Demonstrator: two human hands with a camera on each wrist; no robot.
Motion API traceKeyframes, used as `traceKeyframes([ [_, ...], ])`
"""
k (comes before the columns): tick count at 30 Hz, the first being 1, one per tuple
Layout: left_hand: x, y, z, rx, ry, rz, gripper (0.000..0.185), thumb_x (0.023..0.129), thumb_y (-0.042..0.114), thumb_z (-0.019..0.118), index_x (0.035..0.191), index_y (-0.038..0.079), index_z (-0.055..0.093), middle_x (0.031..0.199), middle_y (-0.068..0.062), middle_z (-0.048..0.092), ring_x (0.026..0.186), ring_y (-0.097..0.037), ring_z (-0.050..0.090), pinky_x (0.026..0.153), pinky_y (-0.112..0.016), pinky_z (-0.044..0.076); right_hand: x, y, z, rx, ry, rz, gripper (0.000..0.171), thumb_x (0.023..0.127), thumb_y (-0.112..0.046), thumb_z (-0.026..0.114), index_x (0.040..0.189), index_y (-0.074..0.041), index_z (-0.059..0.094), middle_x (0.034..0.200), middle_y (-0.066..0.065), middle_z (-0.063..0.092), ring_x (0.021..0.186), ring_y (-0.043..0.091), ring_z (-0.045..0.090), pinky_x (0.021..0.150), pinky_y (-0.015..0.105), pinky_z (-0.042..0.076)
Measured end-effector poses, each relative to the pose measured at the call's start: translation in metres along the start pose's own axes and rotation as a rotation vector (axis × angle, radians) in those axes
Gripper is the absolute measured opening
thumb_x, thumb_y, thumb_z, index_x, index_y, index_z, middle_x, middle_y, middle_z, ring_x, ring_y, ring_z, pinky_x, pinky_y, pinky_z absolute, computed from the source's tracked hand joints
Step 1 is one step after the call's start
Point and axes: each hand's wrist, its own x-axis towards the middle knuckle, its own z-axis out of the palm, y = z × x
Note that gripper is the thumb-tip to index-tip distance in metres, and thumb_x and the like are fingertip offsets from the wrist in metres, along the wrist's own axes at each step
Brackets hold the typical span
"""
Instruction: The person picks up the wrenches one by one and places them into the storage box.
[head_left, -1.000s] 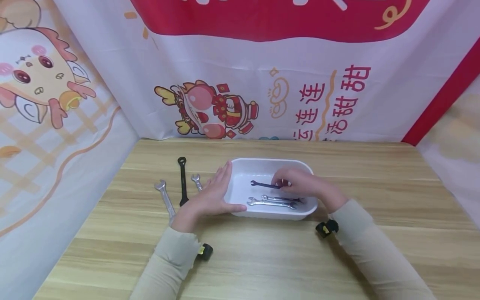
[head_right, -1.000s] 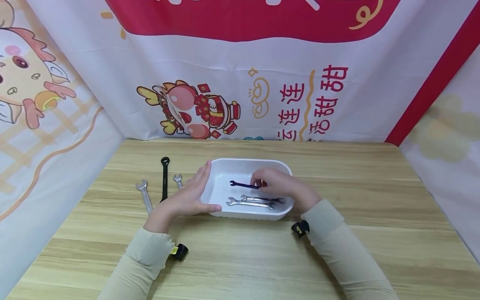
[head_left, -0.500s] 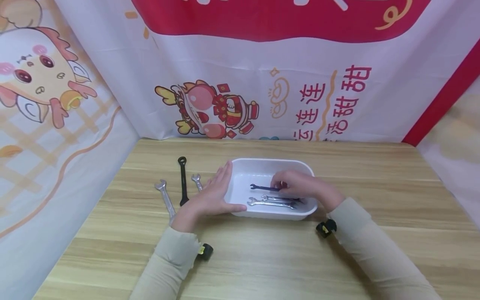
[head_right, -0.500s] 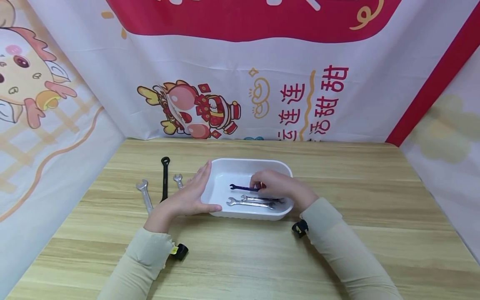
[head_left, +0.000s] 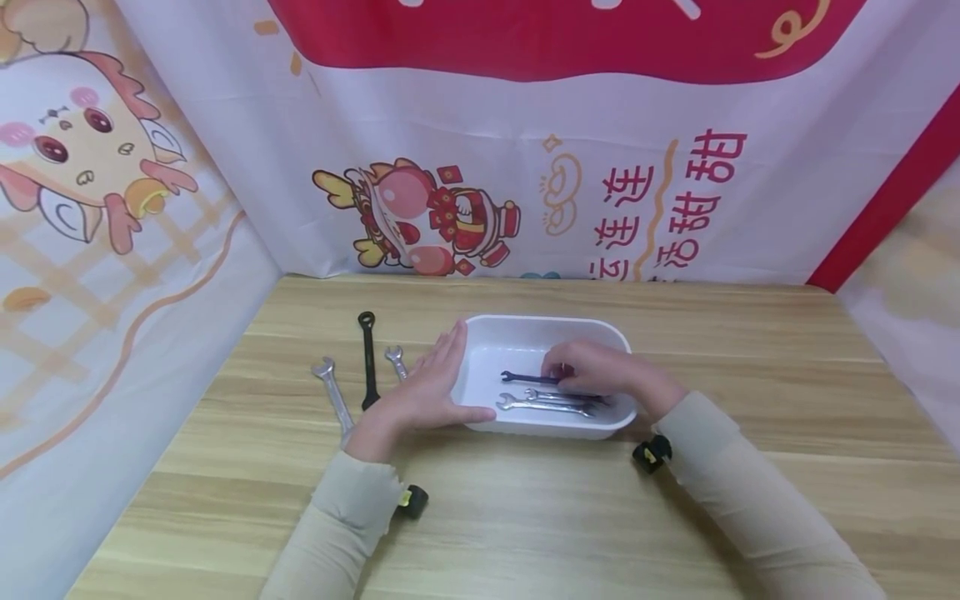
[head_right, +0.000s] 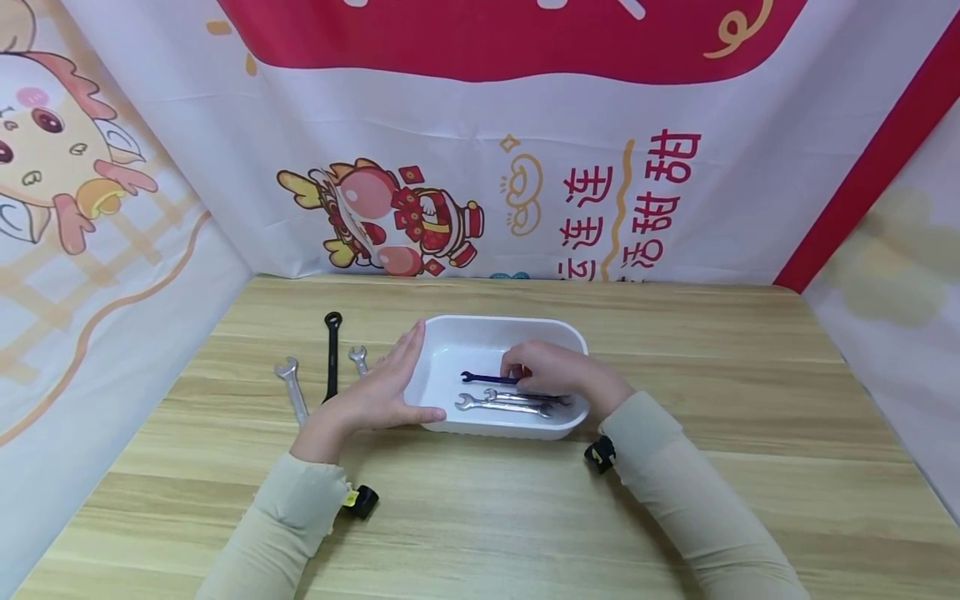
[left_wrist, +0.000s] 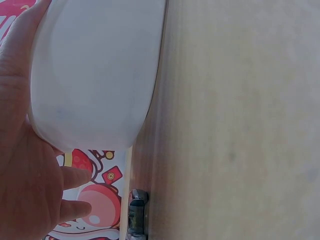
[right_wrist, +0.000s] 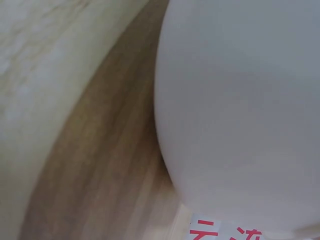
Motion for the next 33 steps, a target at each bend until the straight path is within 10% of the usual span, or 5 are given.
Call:
traceKeyframes([
  [33, 0.0003, -0.0019, -0.0011, 0.017, -0.001, 0.007, 0.132, 0.073, 0.070, 0.074, 0.159, 0.024, -0.015, 0.168, 0.006, -0.013, 0.157, -0.023, -0.004, 0.125, -0.054, 0.008, 0.0059, 0.0010, 0.0025, -0.027, -0.021, 0.052, 0.020, 0.089, -0.005, 0.069, 0.103, -0.019, 0.071, 0.091, -0.008, 0.068, 0.088, 0.008, 0.061, 0.088, 0.032, 0.054],
])
